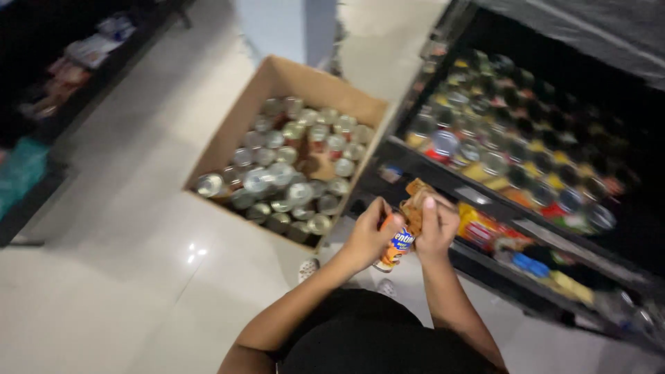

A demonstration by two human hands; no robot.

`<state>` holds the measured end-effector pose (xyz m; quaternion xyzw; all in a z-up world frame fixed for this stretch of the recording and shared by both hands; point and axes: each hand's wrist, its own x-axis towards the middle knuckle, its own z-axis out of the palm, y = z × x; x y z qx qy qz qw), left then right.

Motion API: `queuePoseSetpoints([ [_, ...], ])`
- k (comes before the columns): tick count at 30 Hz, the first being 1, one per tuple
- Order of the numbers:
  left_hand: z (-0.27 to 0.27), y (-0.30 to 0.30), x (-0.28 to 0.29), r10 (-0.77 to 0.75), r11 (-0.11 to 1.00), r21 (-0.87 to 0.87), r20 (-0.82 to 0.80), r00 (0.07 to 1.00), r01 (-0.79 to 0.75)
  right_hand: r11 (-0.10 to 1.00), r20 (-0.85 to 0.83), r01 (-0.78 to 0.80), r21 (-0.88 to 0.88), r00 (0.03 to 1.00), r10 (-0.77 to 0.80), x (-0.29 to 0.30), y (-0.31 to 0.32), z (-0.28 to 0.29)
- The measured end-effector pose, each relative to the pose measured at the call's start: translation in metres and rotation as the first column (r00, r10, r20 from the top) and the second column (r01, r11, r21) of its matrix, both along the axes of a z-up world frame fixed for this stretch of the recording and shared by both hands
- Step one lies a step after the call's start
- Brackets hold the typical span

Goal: Restocking canned goods on a shelf after wiping them with a cloth.

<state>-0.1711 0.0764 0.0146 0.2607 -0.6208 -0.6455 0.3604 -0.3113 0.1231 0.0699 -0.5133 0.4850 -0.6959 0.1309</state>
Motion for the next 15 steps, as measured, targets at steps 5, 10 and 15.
queuePoseSetpoints([
  [5,0.057,0.027,-0.048,-0.191,0.973,0.123,-0.05,0.98,0.196,0.896,-0.143,0.347,0.278,0.937,-0.318,-0.042,0.051,0.033],
  [10,0.05,0.068,-0.113,-0.159,0.859,0.445,-0.239,0.958,0.253,0.969,0.064,0.133,0.211,0.987,-0.149,-0.075,0.114,0.021],
  [15,0.02,0.133,-0.162,-0.3,0.898,0.266,-0.216,0.929,0.351,0.904,0.059,0.42,0.078,0.904,-0.424,-0.13,0.175,-0.025],
])
